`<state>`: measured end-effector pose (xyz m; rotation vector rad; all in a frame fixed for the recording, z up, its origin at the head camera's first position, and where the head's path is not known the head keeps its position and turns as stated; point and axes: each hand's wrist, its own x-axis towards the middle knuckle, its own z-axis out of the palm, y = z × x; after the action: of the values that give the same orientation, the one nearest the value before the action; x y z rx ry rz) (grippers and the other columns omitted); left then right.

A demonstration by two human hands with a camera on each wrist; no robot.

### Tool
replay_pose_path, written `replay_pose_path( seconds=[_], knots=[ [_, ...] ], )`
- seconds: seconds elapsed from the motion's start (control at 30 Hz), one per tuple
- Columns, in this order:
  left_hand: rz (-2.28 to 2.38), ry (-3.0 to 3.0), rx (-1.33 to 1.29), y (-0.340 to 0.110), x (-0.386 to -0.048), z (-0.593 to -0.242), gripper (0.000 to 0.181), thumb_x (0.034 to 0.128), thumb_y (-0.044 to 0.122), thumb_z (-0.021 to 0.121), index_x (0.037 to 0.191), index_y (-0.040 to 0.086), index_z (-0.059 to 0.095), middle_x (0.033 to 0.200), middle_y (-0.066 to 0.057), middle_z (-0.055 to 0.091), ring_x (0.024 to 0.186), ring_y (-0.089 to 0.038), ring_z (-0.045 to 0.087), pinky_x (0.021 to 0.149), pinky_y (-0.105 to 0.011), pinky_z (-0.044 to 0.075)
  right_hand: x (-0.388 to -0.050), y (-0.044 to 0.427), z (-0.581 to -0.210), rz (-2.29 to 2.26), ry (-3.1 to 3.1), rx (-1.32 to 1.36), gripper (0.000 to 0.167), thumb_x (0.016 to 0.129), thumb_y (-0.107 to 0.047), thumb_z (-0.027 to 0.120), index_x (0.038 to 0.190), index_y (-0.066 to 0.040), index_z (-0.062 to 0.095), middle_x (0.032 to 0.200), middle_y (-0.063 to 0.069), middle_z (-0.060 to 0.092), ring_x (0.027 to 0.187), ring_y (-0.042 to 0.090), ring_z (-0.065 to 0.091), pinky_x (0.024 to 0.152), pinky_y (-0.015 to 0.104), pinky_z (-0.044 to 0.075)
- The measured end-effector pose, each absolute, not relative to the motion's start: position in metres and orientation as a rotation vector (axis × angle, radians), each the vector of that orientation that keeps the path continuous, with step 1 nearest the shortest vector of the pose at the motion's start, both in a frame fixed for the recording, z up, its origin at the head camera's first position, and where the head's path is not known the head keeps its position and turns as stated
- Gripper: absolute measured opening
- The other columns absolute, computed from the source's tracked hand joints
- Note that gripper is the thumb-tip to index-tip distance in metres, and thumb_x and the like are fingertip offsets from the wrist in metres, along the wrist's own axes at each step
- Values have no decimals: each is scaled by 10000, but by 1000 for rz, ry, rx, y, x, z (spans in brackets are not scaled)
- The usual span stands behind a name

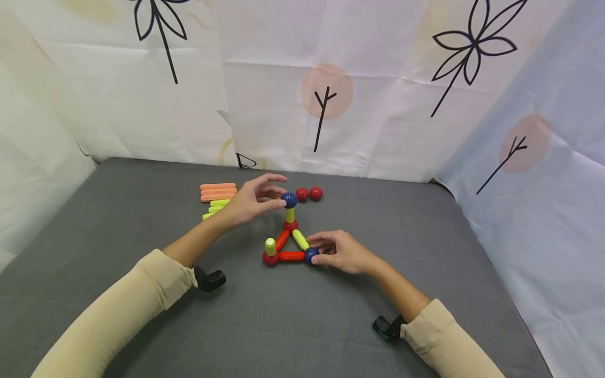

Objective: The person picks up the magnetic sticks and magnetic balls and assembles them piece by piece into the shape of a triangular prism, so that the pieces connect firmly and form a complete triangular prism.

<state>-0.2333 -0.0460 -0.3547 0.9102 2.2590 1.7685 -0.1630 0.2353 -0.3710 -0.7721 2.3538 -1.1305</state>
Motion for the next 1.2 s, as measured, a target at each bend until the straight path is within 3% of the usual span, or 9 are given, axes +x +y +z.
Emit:
replay_pose_path(
  seconds=[0.53,0.77,0.87,1.2],
  knots=[
    [1836,2146,933,-38,-233,-358,463,942,75,680,1377,63,524,1214,-127,681,1100,-216,645,991,-412,491,-163,237,-371,-1136,2342,-767,483,952,-171,687,1370,29,552,1275,153,640,1115,259,623,907,340,523],
    [1930,2109,780,-35,-239,-359,384,1001,147,607,1375,101,535,1205,-120,685,1082,-235,654,951,-525,498,-163,238,-370,-1136,2345,-759,482,947,-168,693,1364,31,556,1265,150,645,1107,257,624,896,319,526],
    [1934,2153,698,-29,-250,-364,363,1020,174,580,1374,103,538,1212,-112,687,1082,-228,649,937,-516,506,-163,238,-370,-1136,2347,-753,482,944,-165,696,1363,31,558,1264,150,645,1105,258,624,892,312,526],
    [1670,2264,669,-11,-285,-385,562,975,17,605,1492,0,385,1435,-180,532,1338,-331,488,1073,-472,414,-165,236,-370,-1126,2343,-756,479,945,-176,699,1362,17,565,1255,133,652,1099,243,624,900,316,524]
  ],
)
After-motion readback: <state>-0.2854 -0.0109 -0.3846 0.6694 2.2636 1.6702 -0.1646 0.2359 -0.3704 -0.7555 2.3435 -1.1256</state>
